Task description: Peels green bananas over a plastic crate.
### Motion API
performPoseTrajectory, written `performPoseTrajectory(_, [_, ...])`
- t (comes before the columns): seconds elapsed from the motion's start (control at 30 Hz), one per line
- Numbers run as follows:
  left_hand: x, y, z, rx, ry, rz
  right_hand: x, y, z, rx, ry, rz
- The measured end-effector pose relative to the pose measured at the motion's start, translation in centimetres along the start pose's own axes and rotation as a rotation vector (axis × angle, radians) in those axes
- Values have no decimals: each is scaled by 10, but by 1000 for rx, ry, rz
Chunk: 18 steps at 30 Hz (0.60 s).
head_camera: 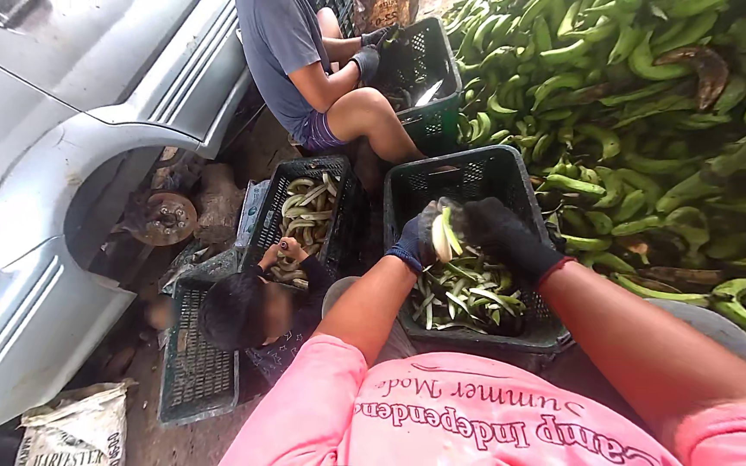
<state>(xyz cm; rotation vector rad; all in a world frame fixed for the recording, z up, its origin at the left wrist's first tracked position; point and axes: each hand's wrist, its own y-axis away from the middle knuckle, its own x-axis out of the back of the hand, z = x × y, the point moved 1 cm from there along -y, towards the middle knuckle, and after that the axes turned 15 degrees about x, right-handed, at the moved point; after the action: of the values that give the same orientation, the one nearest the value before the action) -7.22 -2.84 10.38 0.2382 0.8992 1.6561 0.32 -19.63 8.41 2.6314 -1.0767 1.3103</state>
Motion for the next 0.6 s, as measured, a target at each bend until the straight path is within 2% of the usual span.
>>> performPoseTrajectory(0.07, [-7, 9, -2, 87, -49, 42, 5, -3, 15, -250, -30, -83])
performPoseTrajectory(0.13, [-3, 12, 6, 109, 28, 39, 11, -3, 20, -369, -87, -169])
performPoseTrajectory(0.23, [37, 19, 44, -147, 295, 1, 21, -1, 14, -369, -103, -237])
performPoseTrajectory(0.33, [93, 27, 75, -460, 714, 166, 24, 11, 14, -363, -76, -260])
performPoseTrajectory(0.4, [116, 22, 85, -589, 927, 248, 32, 18, 11, -382, -67, -254])
performPoseTrajectory(0.43, [119, 18, 84, -579, 951, 279, 38, 21, 9, -393, -57, -245])
performPoseTrajectory(0.5, [112, 1, 69, -442, 839, 331, 48, 27, 8, -404, -36, -221])
performPoseTrajectory(0.6, [84, -41, 34, -129, 377, 438, 62, 39, 8, -378, -35, -177])
